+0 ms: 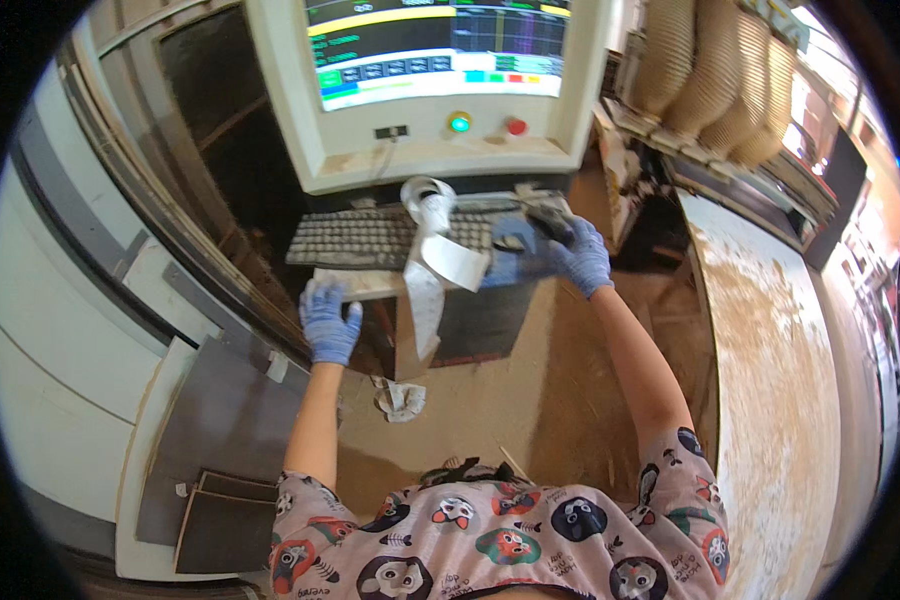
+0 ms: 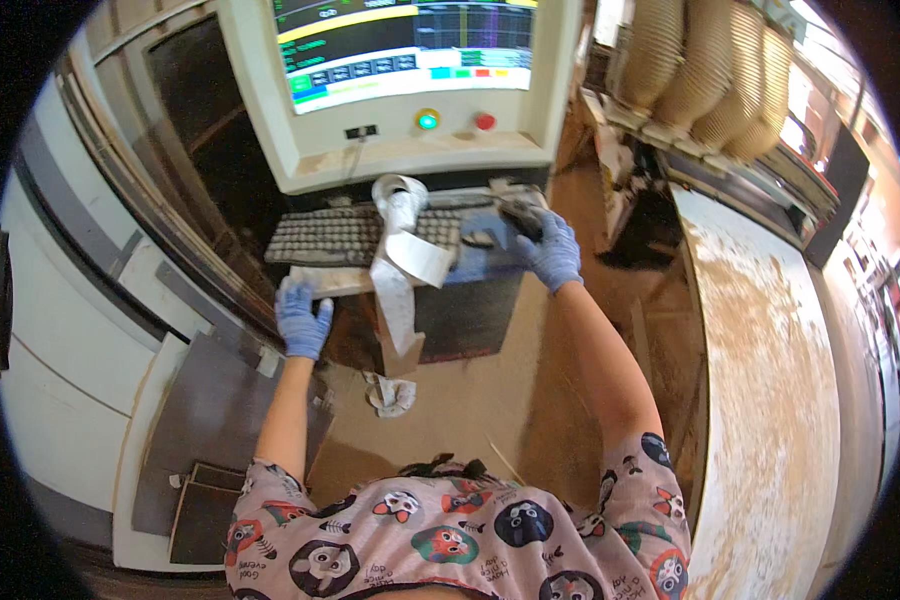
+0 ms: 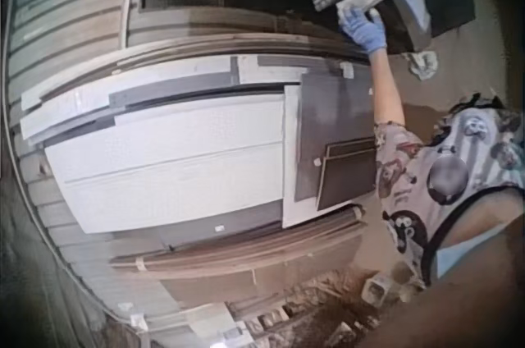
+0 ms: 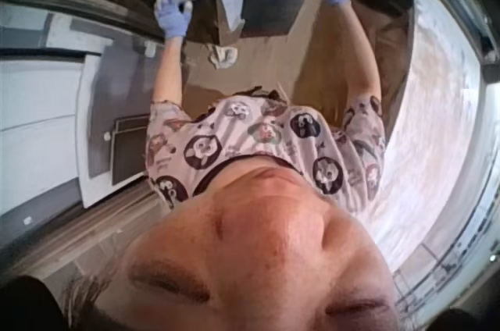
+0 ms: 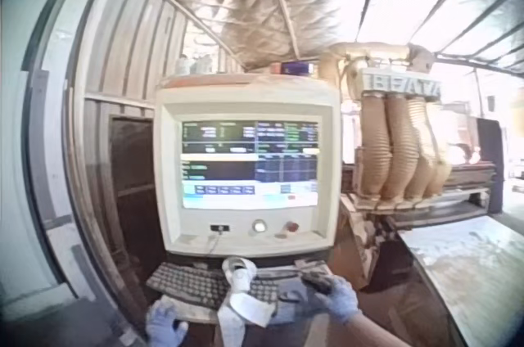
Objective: The person operates a control panel, then walks to a workbench and repeatedly picks up dark rectangular wood panels, places them on a machine, and stacks them on a table. The person handles the panels one at a time and arranges them in a pile.
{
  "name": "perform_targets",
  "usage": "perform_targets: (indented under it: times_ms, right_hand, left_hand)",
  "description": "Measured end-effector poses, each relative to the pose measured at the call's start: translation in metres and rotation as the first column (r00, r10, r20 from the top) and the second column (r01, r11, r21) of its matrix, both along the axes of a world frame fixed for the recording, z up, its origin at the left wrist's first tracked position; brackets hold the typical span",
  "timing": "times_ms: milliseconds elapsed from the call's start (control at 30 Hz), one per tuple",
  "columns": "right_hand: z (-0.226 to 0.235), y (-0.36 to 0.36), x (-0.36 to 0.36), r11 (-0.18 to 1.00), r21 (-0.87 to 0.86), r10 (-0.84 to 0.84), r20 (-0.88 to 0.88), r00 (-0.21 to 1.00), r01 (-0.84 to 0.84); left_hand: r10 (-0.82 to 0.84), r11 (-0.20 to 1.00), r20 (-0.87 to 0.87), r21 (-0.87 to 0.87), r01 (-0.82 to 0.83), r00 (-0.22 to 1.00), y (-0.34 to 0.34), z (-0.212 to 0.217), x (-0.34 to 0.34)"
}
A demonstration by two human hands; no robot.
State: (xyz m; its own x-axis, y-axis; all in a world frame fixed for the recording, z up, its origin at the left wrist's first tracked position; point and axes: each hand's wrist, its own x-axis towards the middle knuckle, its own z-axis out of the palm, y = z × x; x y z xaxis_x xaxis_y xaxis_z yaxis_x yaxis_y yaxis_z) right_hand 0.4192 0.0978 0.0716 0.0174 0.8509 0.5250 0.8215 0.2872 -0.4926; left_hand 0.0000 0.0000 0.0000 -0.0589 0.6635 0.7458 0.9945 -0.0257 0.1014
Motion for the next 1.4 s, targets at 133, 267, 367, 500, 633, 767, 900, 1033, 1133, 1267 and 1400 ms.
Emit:
perform_targets:
  times_ms: [133,267,367,500,633,767,900,1033,1133,1267,1400]
  right_hand:
    - [0.017,0.056,-0.01,0.989,0.148,-0.032,0.109,0.993,0.016]
    - [-0.001,0.058,-0.025,0.985,0.171,0.017,0.125,0.992,-0.039]
    - [-0.016,0.072,-0.016,0.979,0.206,-0.018,0.058,0.998,0.005]
    - [-0.013,0.068,-0.026,0.982,0.188,0.014,0.056,0.998,-0.024]
    - [-0.011,0.067,-0.026,0.98,0.188,0.043,0.076,0.996,-0.056]
    - [-0.005,0.063,-0.03,0.983,0.18,0.032,0.071,0.997,-0.044]
    - [-0.008,0.066,-0.026,0.984,0.175,0.019,0.11,0.994,-0.038]
    - [-0.008,0.066,-0.026,0.986,0.159,0.027,0.108,0.994,-0.044]
    - [-0.008,0.066,-0.026,0.986,0.162,0.027,0.112,0.993,-0.045]
    - [-0.005,0.062,-0.028,0.985,0.162,0.039,0.09,0.995,-0.053]
    - [-0.001,0.06,-0.032,0.981,0.176,0.064,0.07,0.996,-0.076]
  left_hand:
    - [-0.095,0.987,0.078,0.133,0.084,0.992,0.034,0.013,0.007]
    - [-0.123,0.976,0.112,0.192,0.1,0.986,0.027,0.001,0.002]
    - [-0.125,0.962,0.147,0.26,0.083,0.981,0.034,0.001,0.003]
    - [-0.104,0.945,0.144,0.322,0.053,0.984,0.038,-0.004,0.001]
    - [-0.137,0.931,0.114,0.354,0.089,0.984,0.042,-0.004,-0.001]
    - [-0.128,0.934,0.123,0.348,0.077,0.984,0.046,-0.005,-0.001]
    - [-0.126,0.932,0.133,0.355,0.071,0.983,0.046,-0.006,0.0]
    - [-0.112,0.943,0.146,0.327,0.059,0.983,0.044,-0.007,0.0]
    - [-0.118,0.947,0.143,0.315,0.068,0.983,0.044,-0.008,-0.001]
    - [-0.118,0.948,0.14,0.312,0.069,0.983,0.043,-0.005,0.001]
    - [-0.107,0.947,0.139,0.315,0.058,0.985,0.043,-0.006,-0.001]
